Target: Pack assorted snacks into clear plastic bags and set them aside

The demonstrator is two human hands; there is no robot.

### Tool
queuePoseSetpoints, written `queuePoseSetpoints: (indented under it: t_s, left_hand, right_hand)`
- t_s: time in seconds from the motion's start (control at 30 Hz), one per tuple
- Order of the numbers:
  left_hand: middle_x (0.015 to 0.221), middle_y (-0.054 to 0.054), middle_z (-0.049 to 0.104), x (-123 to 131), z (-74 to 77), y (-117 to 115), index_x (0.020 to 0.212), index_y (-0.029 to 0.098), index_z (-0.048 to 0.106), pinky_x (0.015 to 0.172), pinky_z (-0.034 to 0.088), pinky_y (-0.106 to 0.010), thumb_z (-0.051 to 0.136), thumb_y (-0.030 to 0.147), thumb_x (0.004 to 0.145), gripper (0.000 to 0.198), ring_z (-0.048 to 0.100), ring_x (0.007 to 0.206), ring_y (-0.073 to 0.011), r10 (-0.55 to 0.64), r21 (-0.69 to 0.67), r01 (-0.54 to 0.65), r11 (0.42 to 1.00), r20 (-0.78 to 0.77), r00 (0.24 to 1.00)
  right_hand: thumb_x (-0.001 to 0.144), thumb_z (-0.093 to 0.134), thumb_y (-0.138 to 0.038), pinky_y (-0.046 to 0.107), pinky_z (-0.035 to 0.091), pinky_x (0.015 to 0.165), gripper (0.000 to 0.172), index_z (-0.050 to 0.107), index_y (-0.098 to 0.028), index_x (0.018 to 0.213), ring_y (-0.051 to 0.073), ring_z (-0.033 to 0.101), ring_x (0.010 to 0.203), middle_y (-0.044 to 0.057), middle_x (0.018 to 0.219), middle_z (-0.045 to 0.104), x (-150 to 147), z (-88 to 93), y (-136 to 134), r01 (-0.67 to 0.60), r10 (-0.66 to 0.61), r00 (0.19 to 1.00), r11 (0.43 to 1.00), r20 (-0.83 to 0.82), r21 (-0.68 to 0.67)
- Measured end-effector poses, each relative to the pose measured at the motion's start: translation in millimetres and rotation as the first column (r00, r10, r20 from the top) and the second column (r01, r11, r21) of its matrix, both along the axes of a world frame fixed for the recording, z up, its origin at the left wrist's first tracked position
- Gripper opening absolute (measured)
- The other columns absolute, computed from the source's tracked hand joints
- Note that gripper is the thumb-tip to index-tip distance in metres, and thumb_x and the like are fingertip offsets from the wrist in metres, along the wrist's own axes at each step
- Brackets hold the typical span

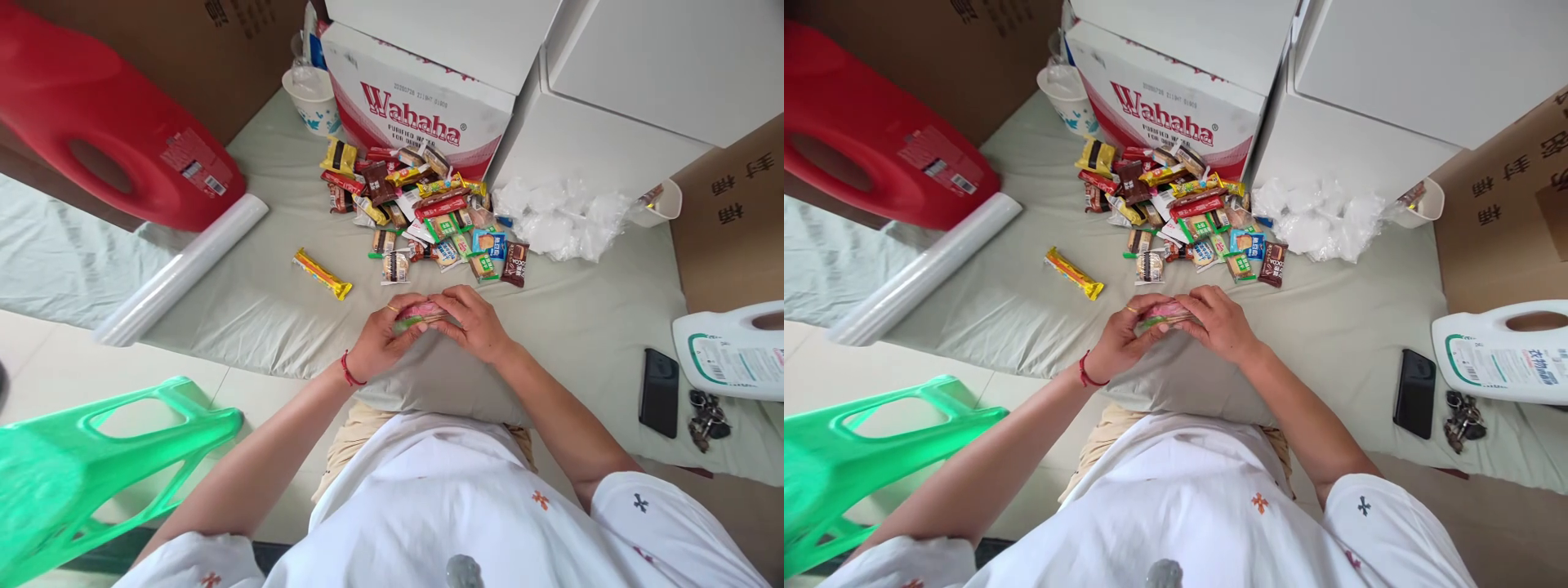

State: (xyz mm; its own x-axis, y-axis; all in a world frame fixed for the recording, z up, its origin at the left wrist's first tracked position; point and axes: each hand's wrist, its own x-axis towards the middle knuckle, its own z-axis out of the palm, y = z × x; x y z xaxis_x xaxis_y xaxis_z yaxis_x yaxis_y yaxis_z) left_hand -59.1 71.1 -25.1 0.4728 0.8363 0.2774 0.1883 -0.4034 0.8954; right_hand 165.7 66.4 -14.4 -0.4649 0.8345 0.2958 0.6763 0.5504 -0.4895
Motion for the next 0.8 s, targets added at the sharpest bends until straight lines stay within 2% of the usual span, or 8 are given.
queuePoseSetpoints:
  t_s: [0.13,0.23,0.37,0.47,0.53,0.67,0.73,0.8]
  left_hand:
    - [0.115,-0.008,0.074,7.5,5.2,-6.6,0.125,0.021,0.062,0.095,0.055,-0.033,0.071,0.041,0.090,0.041,0.071,0.106,-0.0216,-0.028,-0.178,0.051,0.983,0.128,0.991]
    - [0.108,-0.007,0.073,17.7,-1.4,-10.2,0.118,0.020,0.066,0.089,0.054,-0.031,0.075,0.041,0.088,0.038,0.069,0.098,-0.0194,0.049,-0.364,0.062,0.929,0.289,0.956]
    - [0.102,-0.004,0.072,35.6,-11.9,-18.5,0.108,0.020,0.070,0.082,0.052,-0.028,0.084,0.041,0.077,0.040,0.066,0.092,-0.0165,0.200,-0.586,0.084,0.806,0.403,0.893]
    - [0.094,-0.003,0.071,51.0,-16.2,-26.7,0.107,0.019,0.071,0.077,0.051,-0.027,0.085,0.043,0.074,0.044,0.064,0.085,-0.0154,0.229,-0.681,0.077,0.728,0.349,0.909]
    - [0.092,-0.003,0.071,57.9,-18.1,-31.1,0.110,0.019,0.070,0.075,0.052,-0.028,0.084,0.043,0.073,0.047,0.065,0.083,-0.0160,0.211,-0.694,0.046,0.719,0.280,0.936]
    - [0.097,-0.006,0.072,49.7,-22.6,-36.6,0.105,0.019,0.069,0.075,0.054,-0.029,0.074,0.043,0.080,0.035,0.067,0.085,-0.0168,0.281,-0.567,-0.177,0.805,0.101,0.954]
    - [0.094,-0.005,0.072,35.1,-25.3,-39.7,0.099,0.019,0.069,0.073,0.053,-0.028,0.066,0.042,0.085,0.027,0.066,0.083,-0.0161,0.335,-0.481,-0.291,0.827,0.006,0.942]
    - [0.087,-0.004,0.071,19.3,-27.4,-44.5,0.095,0.019,0.069,0.069,0.051,-0.026,0.062,0.039,0.088,0.023,0.065,0.077,-0.0153,0.349,-0.429,-0.346,0.834,-0.074,0.934]
  right_hand:
    - [0.100,0.058,-0.048,0.040,0.056,0.088,0.042,0.066,-0.022,0.132,0.025,0.064,0.101,0.012,0.111,0.067,0.7,3.1,-17.9,0.029,-0.050,0.983,0.993,-0.177,-0.115]
    - [0.100,0.059,-0.044,0.039,0.054,0.097,0.042,0.062,-0.027,0.139,0.023,0.066,0.110,0.010,0.123,0.068,5.7,3.1,-36.4,0.015,-0.115,0.933,0.958,-0.340,-0.285]
    - [0.097,0.064,-0.046,0.036,0.052,0.103,0.051,0.057,-0.028,0.144,0.022,0.063,0.122,0.007,0.138,0.065,15.5,-4.5,-62.5,-0.078,-0.282,0.808,0.819,-0.517,-0.569]
    - [0.086,0.074,-0.051,0.034,0.058,0.090,0.052,0.066,-0.025,0.130,0.021,0.070,0.103,0.006,0.118,0.074,23.1,-10.4,-81.8,0.009,-0.504,0.712,0.702,-0.488,-0.712]
    - [0.077,0.082,-0.052,0.033,0.060,0.079,0.049,0.071,-0.024,0.116,0.020,0.070,0.086,0.004,0.102,0.076,33.9,-9.4,-93.7,0.119,-0.633,0.656,0.625,-0.411,-0.771]
    - [0.062,0.089,-0.056,0.033,0.059,0.061,0.048,0.075,-0.025,0.095,0.020,0.068,0.069,0.003,0.086,0.075,91.7,7.3,-108.0,0.370,-0.813,0.533,0.475,-0.236,-0.799]
    - [0.059,0.088,-0.059,0.033,0.057,0.054,0.048,0.076,-0.025,0.090,0.022,0.068,0.066,0.005,0.082,0.074,141.1,20.7,-103.6,0.494,-0.886,0.449,0.358,-0.120,-0.792]
    - [0.055,0.091,-0.054,0.032,0.054,0.050,0.042,0.076,-0.024,0.081,0.022,0.067,0.063,0.008,0.080,0.074,197.5,35.8,-87.7,0.604,-0.933,0.358,0.249,-0.021,-0.757]
